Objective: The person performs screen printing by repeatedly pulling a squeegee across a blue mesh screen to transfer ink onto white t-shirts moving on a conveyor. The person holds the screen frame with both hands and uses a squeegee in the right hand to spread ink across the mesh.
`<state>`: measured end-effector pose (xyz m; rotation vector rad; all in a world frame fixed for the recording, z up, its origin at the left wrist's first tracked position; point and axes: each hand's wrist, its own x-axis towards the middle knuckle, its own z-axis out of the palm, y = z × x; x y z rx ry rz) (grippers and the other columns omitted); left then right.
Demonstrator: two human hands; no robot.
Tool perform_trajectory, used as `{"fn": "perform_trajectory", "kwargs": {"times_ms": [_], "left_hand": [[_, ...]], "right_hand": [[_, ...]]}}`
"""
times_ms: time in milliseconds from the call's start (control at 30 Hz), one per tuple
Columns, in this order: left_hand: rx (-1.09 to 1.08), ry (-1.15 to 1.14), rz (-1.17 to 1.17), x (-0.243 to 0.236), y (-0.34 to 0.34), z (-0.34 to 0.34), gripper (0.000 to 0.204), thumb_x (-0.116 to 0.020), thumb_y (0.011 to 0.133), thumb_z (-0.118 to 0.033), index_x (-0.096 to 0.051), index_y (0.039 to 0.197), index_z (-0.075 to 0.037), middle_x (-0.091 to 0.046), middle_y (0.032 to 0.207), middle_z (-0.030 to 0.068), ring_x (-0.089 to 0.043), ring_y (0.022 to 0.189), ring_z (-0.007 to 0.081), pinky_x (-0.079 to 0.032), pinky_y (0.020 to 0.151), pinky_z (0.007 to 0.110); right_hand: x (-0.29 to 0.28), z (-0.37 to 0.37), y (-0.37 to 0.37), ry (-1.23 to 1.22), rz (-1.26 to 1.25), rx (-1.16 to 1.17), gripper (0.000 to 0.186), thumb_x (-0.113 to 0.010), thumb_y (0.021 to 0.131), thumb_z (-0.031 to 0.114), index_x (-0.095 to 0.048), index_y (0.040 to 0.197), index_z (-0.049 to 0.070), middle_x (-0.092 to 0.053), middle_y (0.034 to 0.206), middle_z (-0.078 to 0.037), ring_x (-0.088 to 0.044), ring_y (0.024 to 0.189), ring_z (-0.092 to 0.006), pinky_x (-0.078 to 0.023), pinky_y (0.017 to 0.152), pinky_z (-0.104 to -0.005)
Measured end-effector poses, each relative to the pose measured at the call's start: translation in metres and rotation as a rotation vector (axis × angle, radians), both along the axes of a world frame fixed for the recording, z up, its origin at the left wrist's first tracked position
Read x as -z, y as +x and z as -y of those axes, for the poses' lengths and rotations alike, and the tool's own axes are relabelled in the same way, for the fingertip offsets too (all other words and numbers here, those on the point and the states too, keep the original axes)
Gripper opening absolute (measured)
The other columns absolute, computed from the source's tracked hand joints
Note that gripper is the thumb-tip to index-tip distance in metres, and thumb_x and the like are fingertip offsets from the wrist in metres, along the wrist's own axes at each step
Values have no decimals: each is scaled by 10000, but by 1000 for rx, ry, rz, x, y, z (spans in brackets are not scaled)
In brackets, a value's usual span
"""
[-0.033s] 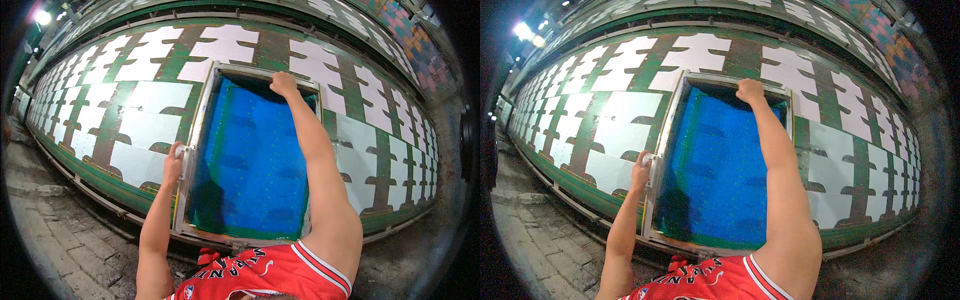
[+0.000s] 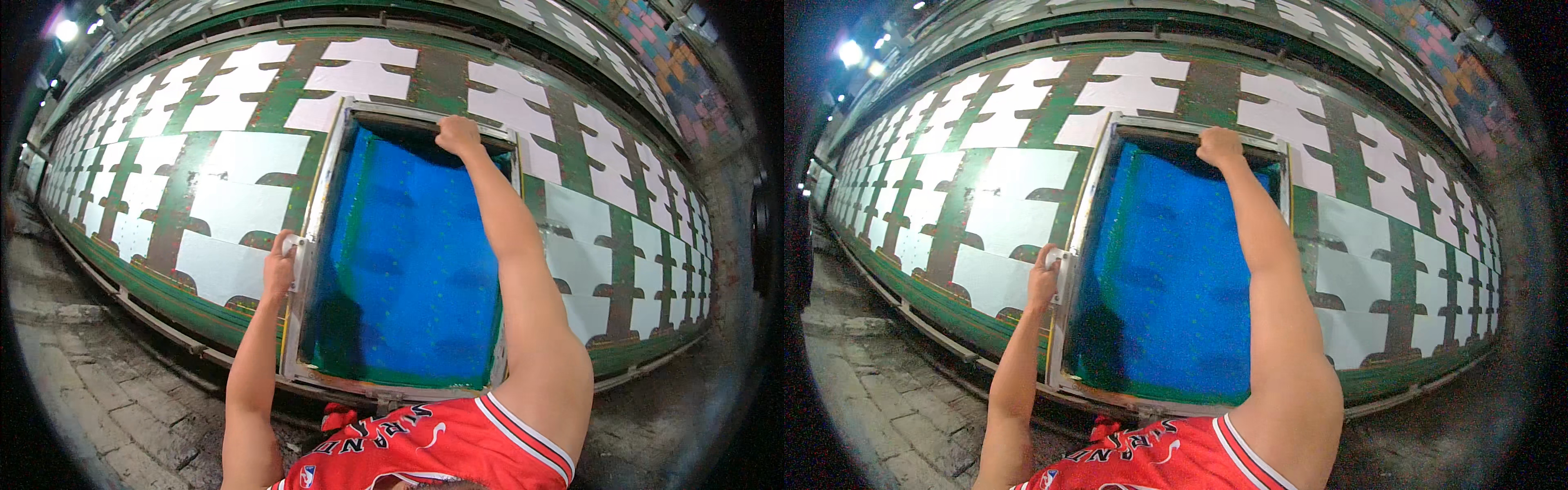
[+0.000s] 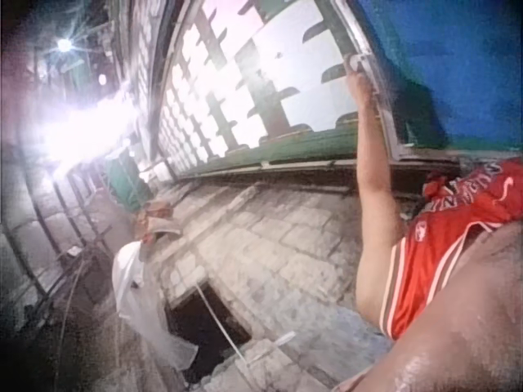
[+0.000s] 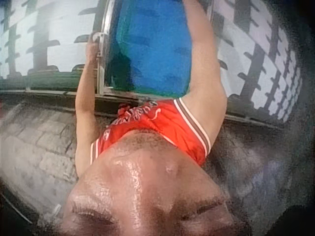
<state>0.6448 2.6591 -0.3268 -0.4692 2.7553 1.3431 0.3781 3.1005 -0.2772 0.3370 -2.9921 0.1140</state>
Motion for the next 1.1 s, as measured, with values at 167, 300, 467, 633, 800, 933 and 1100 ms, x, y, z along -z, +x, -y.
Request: {"fn": "perform_trajectory", "kwargs": {"times_ms": [167,300,467,633,800,933,1100], "left_hand": [[22,-51,-55,-4,-9,1,388,-603,982,-170,-552,1364,-212,-643,708,197,-637,606,315,-474,596,449],[48,-18,-16,-9,-9,1,407,-591,984,-166,-535,1384,-212,-650,727,200,-631,596,307,-472,591,456],[73,29,-65,-11,-7,3,405,-583,987,-162,-529,1387,-198,-639,725,207,-615,564,300,-472,580,456],[87,48,-15,-9,-9,5,419,-565,985,-154,-514,1398,-200,-653,735,200,-624,542,292,-512,567,454],[112,16,-55,-7,-9,5,420,-558,983,-150,-505,1396,-208,-671,787,203,-633,553,297,-518,548,447],[114,-9,-30,-6,-10,5,420,-546,986,-161,-496,1398,-221,-678,799,208,-638,557,296,-517,553,452],[115,-70,3,-1,-14,6,427,-531,977,-165,-492,1397,-229,-694,800,215,-663,574,311,-521,585,468]], "right_hand": [[-10,15,36,17,95,-78,226,-656,672,214,-777,845,135,-741,891,-179,-724,840,-374,-582,735,-496],[-10,30,99,13,101,-208,180,-660,641,211,-758,787,175,-733,808,-142,-720,774,-370,-578,680,-493],[-4,59,201,28,143,-325,146,-657,643,208,-734,761,169,-723,783,-119,-716,756,-357,-569,654,-495],[-10,95,323,1,243,-348,157,-641,705,188,-723,820,119,-723,872,-128,-718,787,-353,-566,680,-504],[-12,115,444,-86,207,-298,148,-640,746,158,-690,834,50,-683,852,-121,-707,793,-321,-569,671,-466],[-2,128,525,-162,178,-147,198,-650,720,153,-672,880,37,-678,907,-112,-693,874,-288,-569,714,-425],[7,142,577,-186,3,-44,371,-696,622,116,-640,982,43,-677,1022,-86,-686,948,-259,-572,755,-381]]}}
